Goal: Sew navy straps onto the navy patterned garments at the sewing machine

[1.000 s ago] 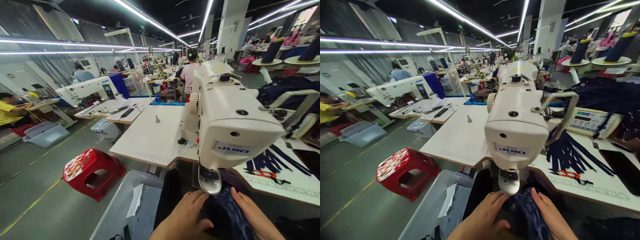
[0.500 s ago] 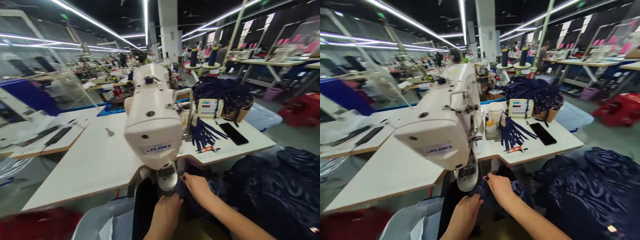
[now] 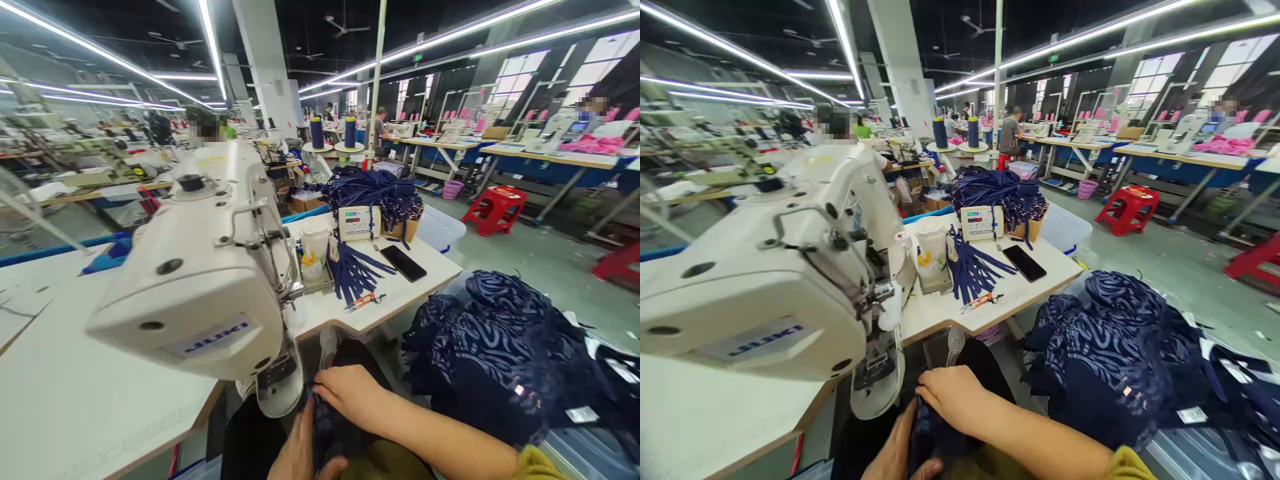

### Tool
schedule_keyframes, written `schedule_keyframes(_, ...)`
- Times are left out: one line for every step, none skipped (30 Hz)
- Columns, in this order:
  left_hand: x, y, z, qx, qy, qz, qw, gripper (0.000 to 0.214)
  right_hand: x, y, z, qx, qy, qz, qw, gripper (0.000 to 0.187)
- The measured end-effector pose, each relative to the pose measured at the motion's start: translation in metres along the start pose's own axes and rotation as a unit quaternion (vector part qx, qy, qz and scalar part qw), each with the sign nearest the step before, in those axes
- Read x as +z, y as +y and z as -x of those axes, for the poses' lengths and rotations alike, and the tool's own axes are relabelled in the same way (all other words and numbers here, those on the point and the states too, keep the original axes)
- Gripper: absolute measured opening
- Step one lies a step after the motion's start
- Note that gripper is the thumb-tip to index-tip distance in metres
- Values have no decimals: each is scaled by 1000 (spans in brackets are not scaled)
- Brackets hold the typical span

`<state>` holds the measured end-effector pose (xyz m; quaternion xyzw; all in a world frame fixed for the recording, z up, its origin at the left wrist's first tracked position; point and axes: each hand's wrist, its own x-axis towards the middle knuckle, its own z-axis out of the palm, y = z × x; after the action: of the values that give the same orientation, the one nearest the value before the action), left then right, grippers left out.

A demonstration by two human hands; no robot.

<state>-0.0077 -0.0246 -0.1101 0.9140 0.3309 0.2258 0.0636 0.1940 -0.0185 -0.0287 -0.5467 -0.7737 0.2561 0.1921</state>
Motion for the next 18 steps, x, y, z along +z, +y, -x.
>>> schedule_keyframes(-13,3,-4,-35,9,29,999,55,-7,-5,2,-29,-21,-9,999,21)
schedule_keyframes(-28,6,-8,-69,14,76,995,64,-14,-12,4,-65,-48,-23,996,19)
schedule_keyframes(-45,10,-12,-90,3,138,986,69,-21,-19,6,-107,-78,-40,990,15)
schedule_keyframes(-62,14,-15,-100,-24,197,975,72,-27,-27,8,-148,-108,-62,981,13)
schedule_keyframes(-79,18,-19,-107,-56,242,963,73,-33,-33,9,-183,-130,-92,970,16)
schedule_keyframes(-93,22,-23,-130,-74,267,952,69,-37,-38,8,-204,-132,-115,963,20)
schedule_keyframes(-106,26,-26,-152,-77,265,949,62,-39,-42,6,-212,-113,-128,962,20)
schedule_keyframes(-116,28,-29,-174,-56,237,954,55,-40,-43,2,-212,-77,-131,965,19)
schedule_keyframes(-123,29,-32,-183,-14,188,965,47,-38,-43,-3,-202,-25,-124,971,20)
schedule_keyframes(-128,30,-34,-177,44,120,976,40,-34,-42,-9,-186,31,-112,976,22)
schedule_keyframes(-131,30,-36,-161,99,46,981,34,-29,-40,-16,-166,80,-103,977,25)
schedule_keyframes(-132,29,-37,-138,150,-19,979,29,-23,-37,-21,-143,119,-103,977,26)
schedule_keyframes(-133,29,-38,-110,181,-66,975,26,-18,-35,-26,-116,146,-111,976,26)
schedule_keyframes(-133,29,-39,-82,186,-89,975,24,-12,-33,-30,-86,159,-126,975,25)
schedule_keyframes(-133,30,-39,-57,168,-92,980,24,-8,-31,-32,-54,164,-148,974,24)
schedule_keyframes(-132,31,-39,-39,132,-81,987,26,-5,-30,-33,-25,166,-176,970,22)
schedule_keyframes(-132,32,-39,-28,90,-67,993,28,-3,-29,-34,0,165,-209,964,21)
schedule_keyframes(-131,33,-39,-27,51,-55,997,31,-3,-28,-34,20,157,-247,956,21)
